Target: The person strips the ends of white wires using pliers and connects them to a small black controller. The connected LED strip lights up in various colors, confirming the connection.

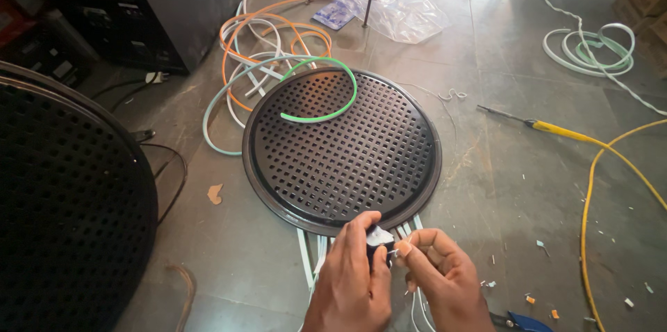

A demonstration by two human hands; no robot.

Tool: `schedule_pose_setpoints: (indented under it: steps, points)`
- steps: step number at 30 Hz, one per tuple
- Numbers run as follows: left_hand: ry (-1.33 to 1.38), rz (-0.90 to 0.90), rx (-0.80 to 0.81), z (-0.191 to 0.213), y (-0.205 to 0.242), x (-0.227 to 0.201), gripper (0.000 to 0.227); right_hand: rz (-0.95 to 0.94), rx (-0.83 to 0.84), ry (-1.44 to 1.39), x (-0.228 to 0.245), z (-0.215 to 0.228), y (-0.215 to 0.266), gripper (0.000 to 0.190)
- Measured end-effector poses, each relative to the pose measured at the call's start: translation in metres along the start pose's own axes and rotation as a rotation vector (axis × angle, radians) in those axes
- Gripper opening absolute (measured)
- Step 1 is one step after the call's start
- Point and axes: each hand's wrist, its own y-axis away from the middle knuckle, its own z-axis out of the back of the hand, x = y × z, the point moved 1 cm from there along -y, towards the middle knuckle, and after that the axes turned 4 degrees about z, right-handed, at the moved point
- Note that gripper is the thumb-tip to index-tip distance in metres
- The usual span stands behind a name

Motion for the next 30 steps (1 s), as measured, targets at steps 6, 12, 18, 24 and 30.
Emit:
schedule_pose_setpoints:
  steps: [6,12,18,24,30]
  points:
    - [0.059,0.01,0.08,-0.003,0.003,0.001,0.05,0.02,-0.044,0.054,0.009,0.0,0.0,0.02]
    - [0.087,0.012,0.104,-0.007,0.004,0.003,0.051,-0.018,0.003,0.026,0.028,0.0,0.003,0.025]
    - [0.116,-0.035,0.091,-0.01,0.003,0.003,0.05,0.034,0.059,0.106,0.033,0.002,0.003,0.025]
    - [0.09,-0.084,0.069,-0.019,0.01,0.029,0.05,0.062,0.1,0.175,0.015,0.017,-0.002,0.024]
    - [0.026,-0.015,0.025,-0.037,-0.031,0.054,0.052,0.182,0.187,0.343,0.007,0.006,-0.056,0.023]
